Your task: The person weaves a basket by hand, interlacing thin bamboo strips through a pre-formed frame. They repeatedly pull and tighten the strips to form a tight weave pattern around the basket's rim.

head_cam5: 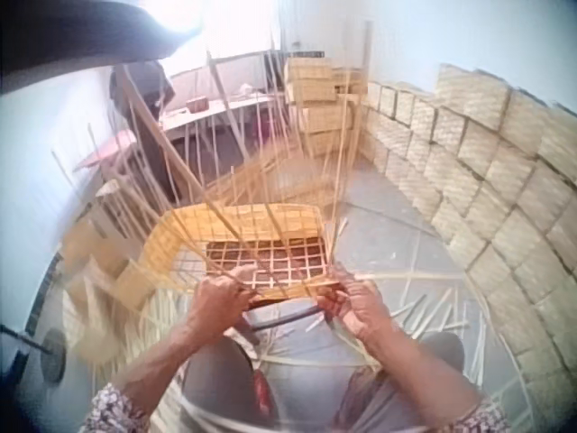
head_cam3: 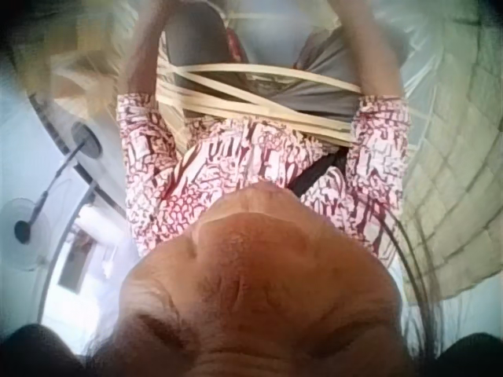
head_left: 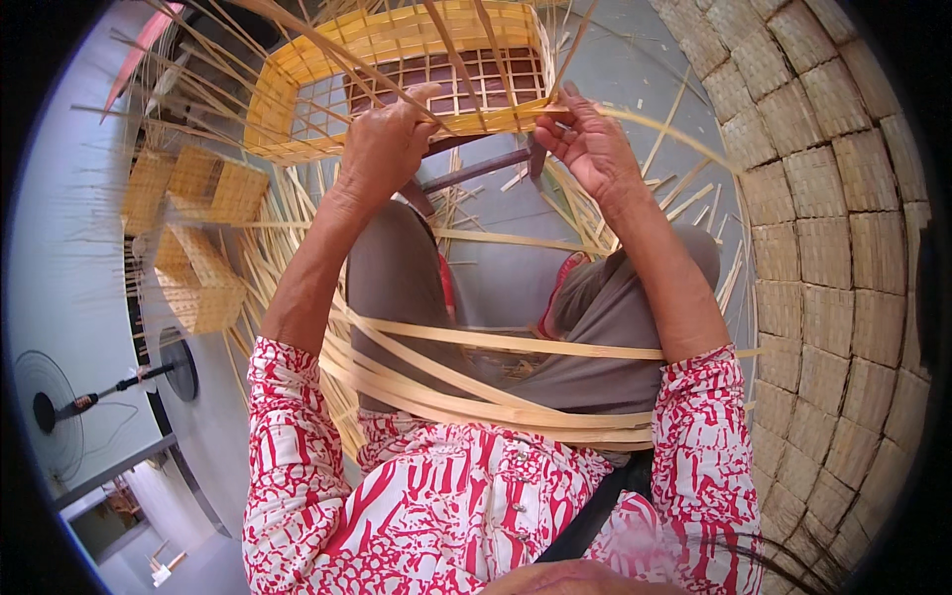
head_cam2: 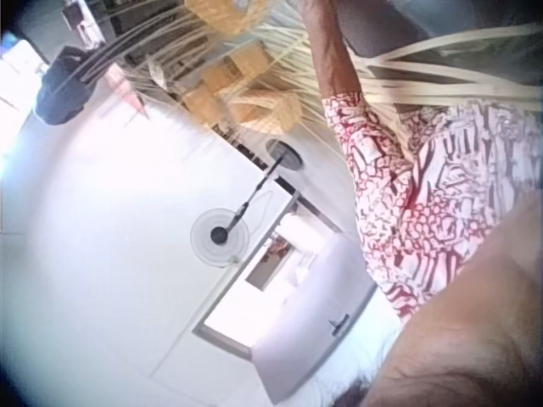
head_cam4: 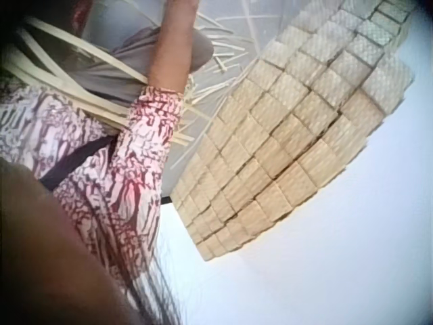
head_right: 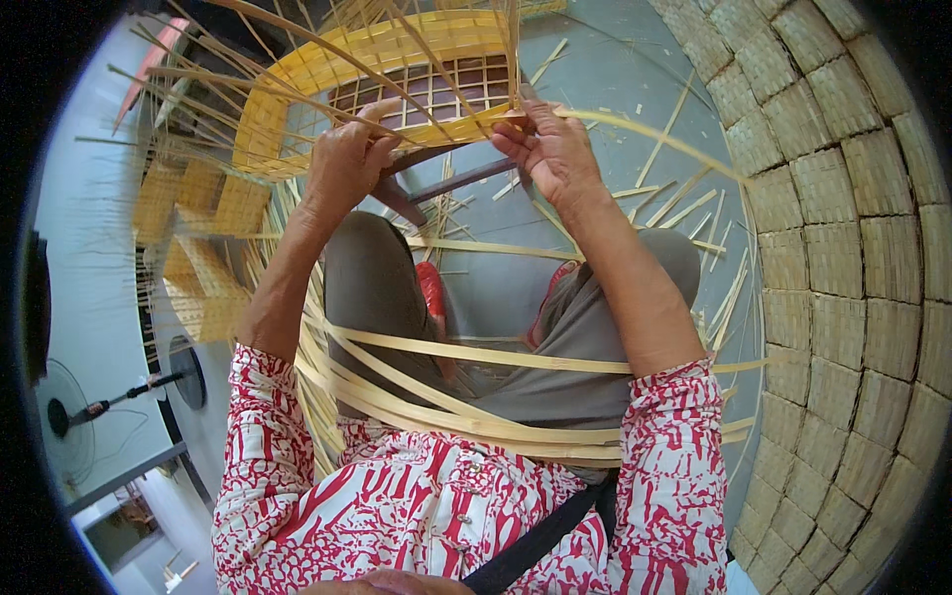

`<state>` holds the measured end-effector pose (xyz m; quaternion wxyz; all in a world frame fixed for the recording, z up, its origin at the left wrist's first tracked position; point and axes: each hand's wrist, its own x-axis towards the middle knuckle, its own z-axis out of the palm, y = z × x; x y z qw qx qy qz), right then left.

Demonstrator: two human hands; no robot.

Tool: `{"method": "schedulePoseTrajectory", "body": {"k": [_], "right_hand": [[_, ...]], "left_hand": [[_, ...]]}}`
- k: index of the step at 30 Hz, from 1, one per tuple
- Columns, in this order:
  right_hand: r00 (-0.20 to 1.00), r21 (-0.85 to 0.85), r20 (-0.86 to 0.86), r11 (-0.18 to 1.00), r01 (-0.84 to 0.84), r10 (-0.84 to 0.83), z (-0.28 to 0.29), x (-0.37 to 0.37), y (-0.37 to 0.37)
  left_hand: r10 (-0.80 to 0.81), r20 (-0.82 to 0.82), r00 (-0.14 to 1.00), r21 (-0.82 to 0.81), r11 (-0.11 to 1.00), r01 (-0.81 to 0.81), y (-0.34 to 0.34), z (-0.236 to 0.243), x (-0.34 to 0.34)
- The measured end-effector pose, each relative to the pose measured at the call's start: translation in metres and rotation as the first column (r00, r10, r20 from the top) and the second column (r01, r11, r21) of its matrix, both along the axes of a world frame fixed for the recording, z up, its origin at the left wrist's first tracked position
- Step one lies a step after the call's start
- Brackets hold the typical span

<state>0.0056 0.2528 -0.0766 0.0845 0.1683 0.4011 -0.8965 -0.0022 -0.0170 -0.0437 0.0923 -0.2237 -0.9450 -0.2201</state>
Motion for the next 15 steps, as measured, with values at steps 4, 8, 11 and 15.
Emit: {"method": "schedulePoseTrajectory", "body": {"k": [4, 8, 11, 15], "right_hand": [[1.000, -0.041, -0.018, 0.999, -0.021, 0.020, -0.008, 0.000, 0.005], [0.997, -0.126, -0.072, 0.992, -0.028, 0.019, -0.013, -0.008, 0.010], [0.999, -0.114, -0.047, 0.993, -0.032, 0.027, -0.016, -0.015, 0.018], [1.000, -0.118, -0.005, 0.993, 0.003, -0.003, -0.018, -0.017, 0.023]], "left_hand": [[0.024, -0.128, 0.991, 0.140, 0.990, -0.006, -0.020, -0.016, 0.007], [0.163, -0.234, 0.959, 0.296, 0.951, -0.089, -0.021, -0.027, 0.025], [0.279, -0.285, 0.917, 0.474, 0.873, -0.118, -0.013, -0.032, 0.049], [-0.020, -0.570, 0.821, 0.235, 0.954, 0.187, 0.029, -0.025, 0.028]]}}
